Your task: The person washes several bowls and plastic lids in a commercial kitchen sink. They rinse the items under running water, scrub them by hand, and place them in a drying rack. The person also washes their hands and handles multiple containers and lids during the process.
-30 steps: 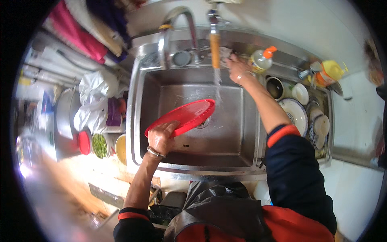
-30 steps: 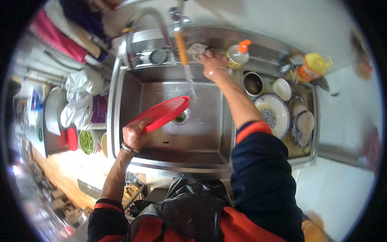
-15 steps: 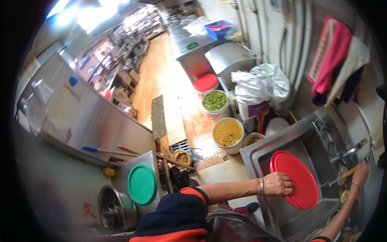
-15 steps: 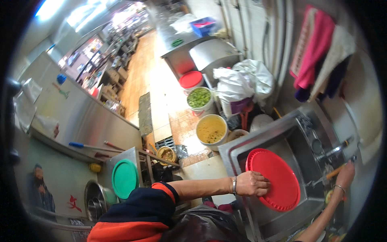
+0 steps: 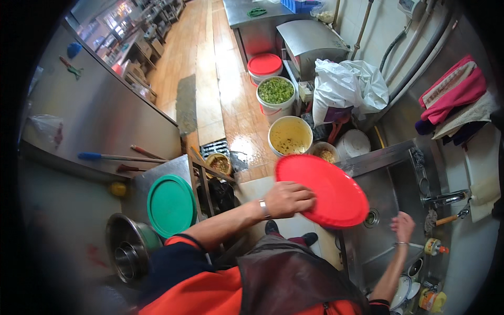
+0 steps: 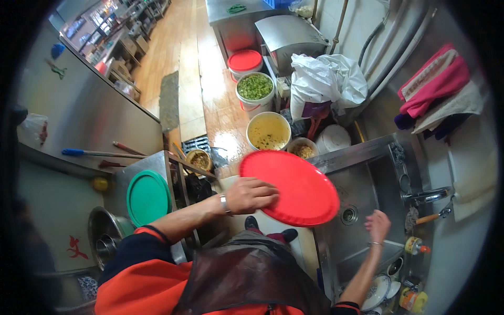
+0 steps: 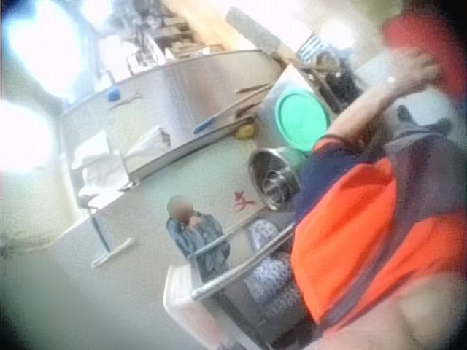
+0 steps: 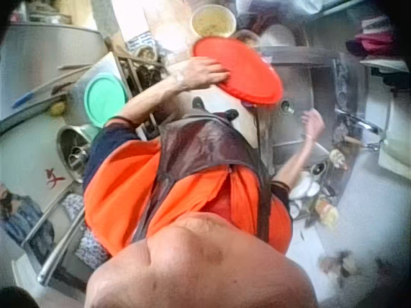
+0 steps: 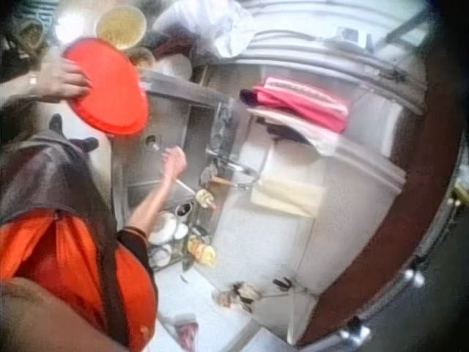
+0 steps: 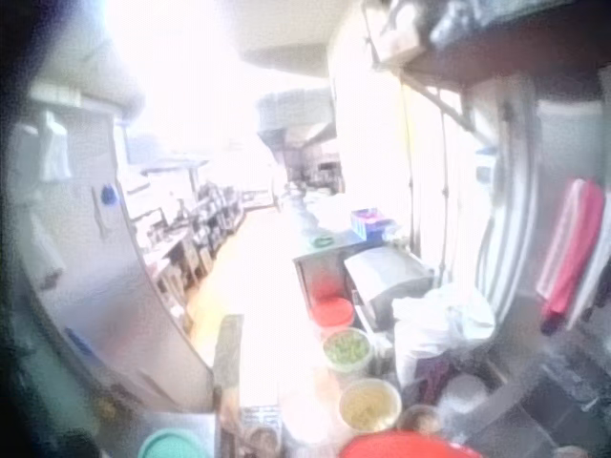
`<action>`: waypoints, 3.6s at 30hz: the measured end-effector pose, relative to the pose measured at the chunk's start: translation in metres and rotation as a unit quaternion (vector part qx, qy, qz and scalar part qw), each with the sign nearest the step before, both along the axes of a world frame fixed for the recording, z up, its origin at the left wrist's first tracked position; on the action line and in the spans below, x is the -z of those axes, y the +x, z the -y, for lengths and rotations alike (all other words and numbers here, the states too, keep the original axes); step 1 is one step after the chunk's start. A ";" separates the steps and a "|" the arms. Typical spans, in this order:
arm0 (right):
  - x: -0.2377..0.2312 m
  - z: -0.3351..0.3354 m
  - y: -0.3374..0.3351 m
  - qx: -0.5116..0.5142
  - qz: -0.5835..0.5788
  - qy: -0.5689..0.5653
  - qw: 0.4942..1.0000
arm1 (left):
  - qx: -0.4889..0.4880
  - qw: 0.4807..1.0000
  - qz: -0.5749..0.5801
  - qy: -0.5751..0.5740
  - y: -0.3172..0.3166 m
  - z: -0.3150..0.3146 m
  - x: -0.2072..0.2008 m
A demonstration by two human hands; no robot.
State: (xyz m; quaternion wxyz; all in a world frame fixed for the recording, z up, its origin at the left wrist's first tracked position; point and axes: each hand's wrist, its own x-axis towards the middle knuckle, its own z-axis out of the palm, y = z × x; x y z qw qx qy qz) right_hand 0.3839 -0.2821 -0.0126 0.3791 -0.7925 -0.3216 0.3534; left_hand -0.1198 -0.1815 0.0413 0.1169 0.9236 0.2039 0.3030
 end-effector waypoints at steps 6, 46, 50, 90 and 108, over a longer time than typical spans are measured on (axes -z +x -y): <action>0.012 -0.067 -0.180 -0.165 -0.101 0.106 0.975 | -0.250 0.968 -0.013 -0.027 -0.117 0.028 0.001; 0.374 -0.632 -0.466 0.065 -0.405 -0.167 0.896 | -0.631 0.020 0.379 -0.676 -0.173 0.059 0.160; 0.415 -0.648 -0.455 0.133 -0.393 -0.165 0.895 | -0.649 -0.019 0.378 -0.660 -0.160 0.084 0.144; 0.139 -0.102 -0.566 -0.526 -0.325 -0.300 0.726 | -0.906 0.248 0.136 -0.314 -0.208 0.233 0.173; 0.356 -0.266 -0.340 0.250 -0.488 -0.129 0.826 | -0.641 0.420 0.299 -0.569 -0.240 0.039 0.146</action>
